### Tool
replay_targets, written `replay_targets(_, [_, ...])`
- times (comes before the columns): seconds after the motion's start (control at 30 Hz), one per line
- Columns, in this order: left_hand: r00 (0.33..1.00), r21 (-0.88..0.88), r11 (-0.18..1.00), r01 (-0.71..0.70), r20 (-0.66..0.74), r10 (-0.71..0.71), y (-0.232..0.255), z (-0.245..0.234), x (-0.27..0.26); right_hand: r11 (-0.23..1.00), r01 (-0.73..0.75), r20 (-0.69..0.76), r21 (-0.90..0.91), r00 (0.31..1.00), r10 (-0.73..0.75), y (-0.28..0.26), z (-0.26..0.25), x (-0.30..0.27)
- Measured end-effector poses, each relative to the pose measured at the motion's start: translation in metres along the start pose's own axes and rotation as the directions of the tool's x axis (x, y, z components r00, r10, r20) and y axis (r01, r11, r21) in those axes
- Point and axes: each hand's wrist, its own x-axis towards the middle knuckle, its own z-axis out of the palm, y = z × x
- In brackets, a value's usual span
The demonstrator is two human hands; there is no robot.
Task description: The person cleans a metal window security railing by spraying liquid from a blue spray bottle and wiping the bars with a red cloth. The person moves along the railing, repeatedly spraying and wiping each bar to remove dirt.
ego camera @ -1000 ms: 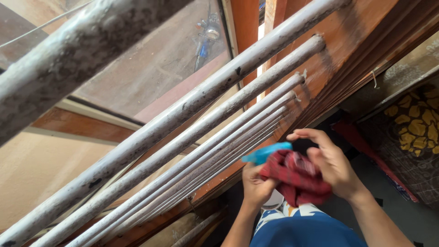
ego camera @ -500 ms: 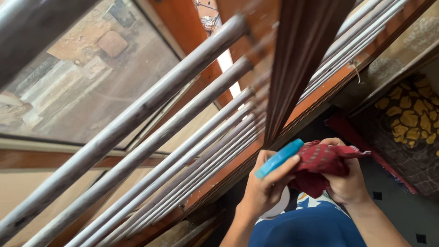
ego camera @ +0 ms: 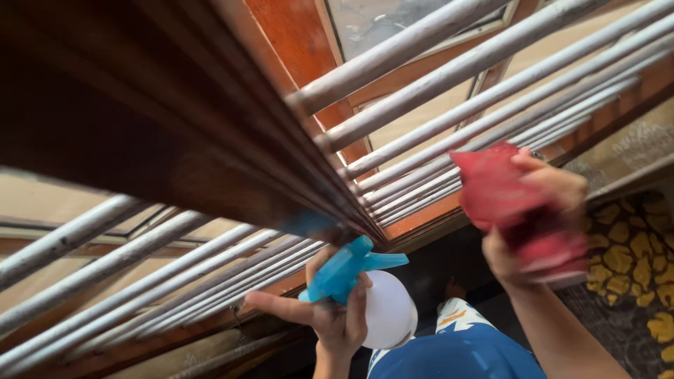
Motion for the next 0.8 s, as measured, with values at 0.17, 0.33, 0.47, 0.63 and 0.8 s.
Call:
replay_targets(0.17, [0.988,0.058,0.992,0.115,-0.114,-0.108,0.003,0.050,-0.004,0.818,0.535,0.543,-0.213,0.760,-0.356,0.065,0.009,0.033])
replay_targets(0.33, [0.902,0.301,0.950,-0.081,-0.384,0.198,0.011,0.088,0.006,0.842,0.324,0.424,-0.432,0.897,-0.128,0.105,-0.042,0.080])
replay_targets(0.47, [0.820,0.332,0.943,0.008,-0.543,0.183,0.022,0.114,0.005,0.858,0.296,0.360,-0.420,0.922,-0.142,0.112,-0.043,0.092])
replay_targets(0.63, [0.765,0.313,0.949,-0.029,-0.605,0.222,0.017,0.156,-0.009,0.871,0.477,0.673,-0.114,0.682,-0.286,0.084,-0.014,0.053])
replay_targets(0.8, [0.788,0.281,0.959,0.033,-0.597,0.148,0.014,0.175,-0.009,0.861,0.501,0.696,-0.093,0.650,-0.304,0.078,-0.034,0.075])
